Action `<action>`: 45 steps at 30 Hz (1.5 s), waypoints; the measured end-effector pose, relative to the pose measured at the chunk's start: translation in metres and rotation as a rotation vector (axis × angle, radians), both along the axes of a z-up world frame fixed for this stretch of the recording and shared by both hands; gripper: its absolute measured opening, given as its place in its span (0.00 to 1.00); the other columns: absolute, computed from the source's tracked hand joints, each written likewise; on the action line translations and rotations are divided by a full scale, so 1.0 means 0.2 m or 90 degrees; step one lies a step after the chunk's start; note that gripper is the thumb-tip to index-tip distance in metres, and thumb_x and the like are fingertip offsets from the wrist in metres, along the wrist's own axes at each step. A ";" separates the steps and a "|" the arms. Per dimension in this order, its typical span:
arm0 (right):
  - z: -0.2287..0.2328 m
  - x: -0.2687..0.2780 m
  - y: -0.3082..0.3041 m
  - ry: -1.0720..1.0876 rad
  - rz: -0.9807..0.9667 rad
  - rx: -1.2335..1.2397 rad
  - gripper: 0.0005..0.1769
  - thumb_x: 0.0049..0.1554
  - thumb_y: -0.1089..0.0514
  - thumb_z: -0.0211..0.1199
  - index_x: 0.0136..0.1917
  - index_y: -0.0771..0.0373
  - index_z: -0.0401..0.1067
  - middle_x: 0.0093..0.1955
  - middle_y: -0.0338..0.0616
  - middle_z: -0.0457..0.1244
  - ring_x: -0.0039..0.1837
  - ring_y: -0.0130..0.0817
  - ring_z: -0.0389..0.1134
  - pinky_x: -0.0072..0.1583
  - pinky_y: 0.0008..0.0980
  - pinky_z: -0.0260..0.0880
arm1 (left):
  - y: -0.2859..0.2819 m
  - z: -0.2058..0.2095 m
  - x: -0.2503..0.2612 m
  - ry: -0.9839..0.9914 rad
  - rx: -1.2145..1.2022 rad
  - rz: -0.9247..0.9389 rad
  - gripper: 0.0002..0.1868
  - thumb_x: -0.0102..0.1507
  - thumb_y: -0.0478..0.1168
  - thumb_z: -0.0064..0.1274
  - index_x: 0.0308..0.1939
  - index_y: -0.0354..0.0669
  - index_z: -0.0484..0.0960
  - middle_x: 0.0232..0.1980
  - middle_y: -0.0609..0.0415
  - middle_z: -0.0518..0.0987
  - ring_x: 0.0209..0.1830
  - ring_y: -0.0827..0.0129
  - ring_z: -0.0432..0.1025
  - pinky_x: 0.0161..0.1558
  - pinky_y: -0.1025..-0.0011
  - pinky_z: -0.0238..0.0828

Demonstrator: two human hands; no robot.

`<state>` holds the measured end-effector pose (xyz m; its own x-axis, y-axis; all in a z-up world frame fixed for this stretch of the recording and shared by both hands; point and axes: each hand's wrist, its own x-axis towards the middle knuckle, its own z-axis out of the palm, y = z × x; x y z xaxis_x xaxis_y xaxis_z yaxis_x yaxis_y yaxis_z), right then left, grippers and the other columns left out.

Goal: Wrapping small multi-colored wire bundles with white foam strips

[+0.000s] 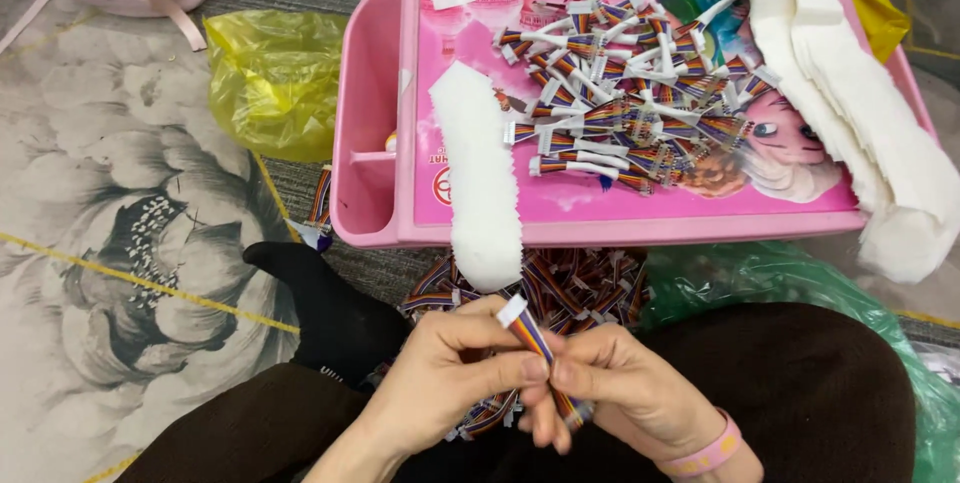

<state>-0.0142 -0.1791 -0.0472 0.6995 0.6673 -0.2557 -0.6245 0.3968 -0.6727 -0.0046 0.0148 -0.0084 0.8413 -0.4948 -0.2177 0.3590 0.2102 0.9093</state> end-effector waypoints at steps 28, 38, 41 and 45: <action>-0.07 0.11 0.16 0.064 -0.322 -0.011 0.11 0.53 0.63 0.55 0.43 0.75 0.72 0.46 0.50 0.62 0.49 0.35 0.60 0.57 0.41 0.61 | 0.01 0.05 0.20 -0.667 0.645 0.205 0.05 0.53 0.30 0.51 0.33 0.40 0.76 0.37 0.56 0.74 0.33 0.65 0.71 0.35 0.71 0.68; -0.06 0.11 0.15 0.064 -0.310 -0.006 0.10 0.53 0.62 0.56 0.39 0.73 0.72 0.51 0.50 0.63 0.52 0.35 0.60 0.57 0.45 0.62 | 0.03 0.05 0.22 -0.676 0.645 0.163 0.05 0.54 0.32 0.50 0.34 0.41 0.74 0.37 0.55 0.72 0.35 0.65 0.70 0.35 0.71 0.67; -0.07 0.11 0.15 0.073 -0.310 -0.018 0.10 0.53 0.62 0.55 0.39 0.74 0.72 0.53 0.51 0.63 0.53 0.36 0.61 0.58 0.46 0.63 | 0.03 0.04 0.21 -0.715 0.676 0.143 0.06 0.54 0.32 0.50 0.35 0.42 0.74 0.38 0.55 0.71 0.34 0.63 0.69 0.32 0.69 0.66; -0.07 0.12 0.13 0.068 -0.313 -0.009 0.09 0.53 0.62 0.56 0.39 0.73 0.71 0.48 0.51 0.63 0.52 0.37 0.62 0.60 0.46 0.62 | 0.05 0.01 0.13 -0.783 0.750 0.059 0.12 0.52 0.35 0.46 0.40 0.40 0.69 0.39 0.50 0.68 0.34 0.61 0.64 0.34 0.68 0.63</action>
<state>0.0095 -0.1540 -0.0616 0.9000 0.2605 -0.3495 -0.4310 0.6526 -0.6232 0.0207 0.0256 -0.0072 0.7944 -0.4971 0.3490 -0.5955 -0.7504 0.2867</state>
